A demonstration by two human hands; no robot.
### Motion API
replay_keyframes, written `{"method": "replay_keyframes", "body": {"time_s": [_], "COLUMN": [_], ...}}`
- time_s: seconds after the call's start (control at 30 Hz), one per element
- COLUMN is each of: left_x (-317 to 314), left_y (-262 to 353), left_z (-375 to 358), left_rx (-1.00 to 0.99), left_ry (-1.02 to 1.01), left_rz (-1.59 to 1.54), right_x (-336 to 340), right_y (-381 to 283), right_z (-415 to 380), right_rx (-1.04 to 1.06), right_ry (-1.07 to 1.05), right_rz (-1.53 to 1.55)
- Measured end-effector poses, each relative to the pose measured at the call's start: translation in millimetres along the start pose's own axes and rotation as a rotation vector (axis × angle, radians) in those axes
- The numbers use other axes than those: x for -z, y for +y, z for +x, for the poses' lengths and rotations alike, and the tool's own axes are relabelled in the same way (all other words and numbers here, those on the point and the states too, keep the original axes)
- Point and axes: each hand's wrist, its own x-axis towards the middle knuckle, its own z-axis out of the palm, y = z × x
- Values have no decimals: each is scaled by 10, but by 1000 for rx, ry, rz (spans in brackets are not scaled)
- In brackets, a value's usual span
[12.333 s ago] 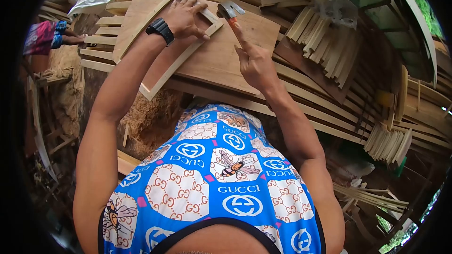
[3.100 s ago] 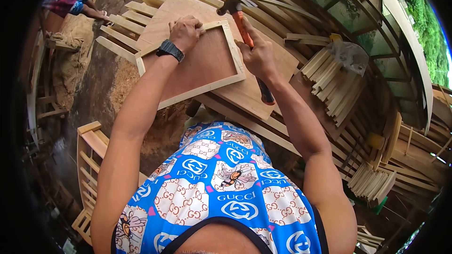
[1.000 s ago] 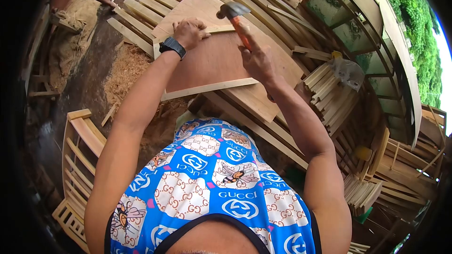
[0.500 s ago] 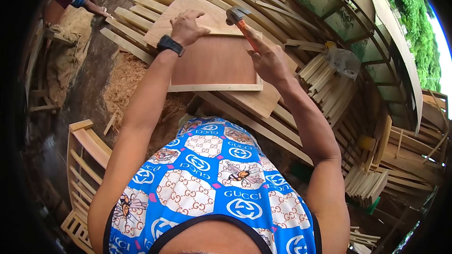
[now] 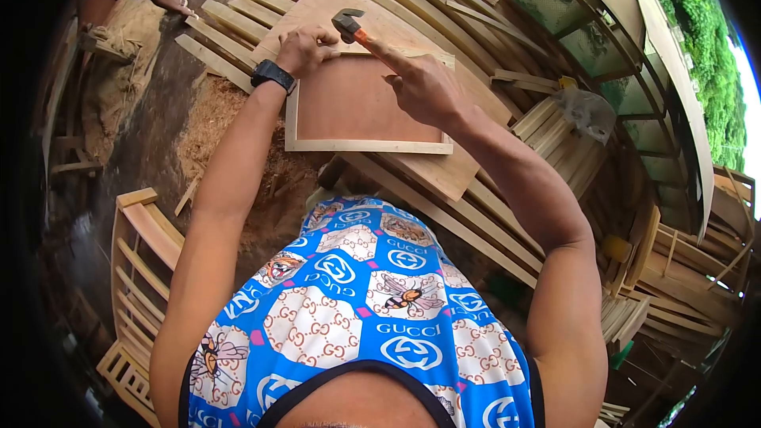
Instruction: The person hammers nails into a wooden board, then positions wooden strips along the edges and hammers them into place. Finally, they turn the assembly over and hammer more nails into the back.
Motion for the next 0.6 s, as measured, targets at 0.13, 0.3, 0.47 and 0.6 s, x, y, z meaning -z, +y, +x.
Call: {"method": "replay_keyframes", "body": {"time_s": [0.13, 0.3, 0.47, 0.6], "left_x": [17, -123, -241, -296], "left_y": [120, 21, 267, 315], "left_z": [34, 63, 40, 59], "left_rx": [12, -73, -62, -92], "left_ry": [-55, -11, 64, 39], "left_rz": [-2, 59, 22, 61], "right_x": [-52, 188, 194, 381], "right_y": [183, -96, 194, 118], "right_z": [161, 228, 107, 86], "right_rx": [110, 49, 86, -100], "right_ry": [17, -70, -41, -130], "right_rz": [-77, -200, -204, -343]}}
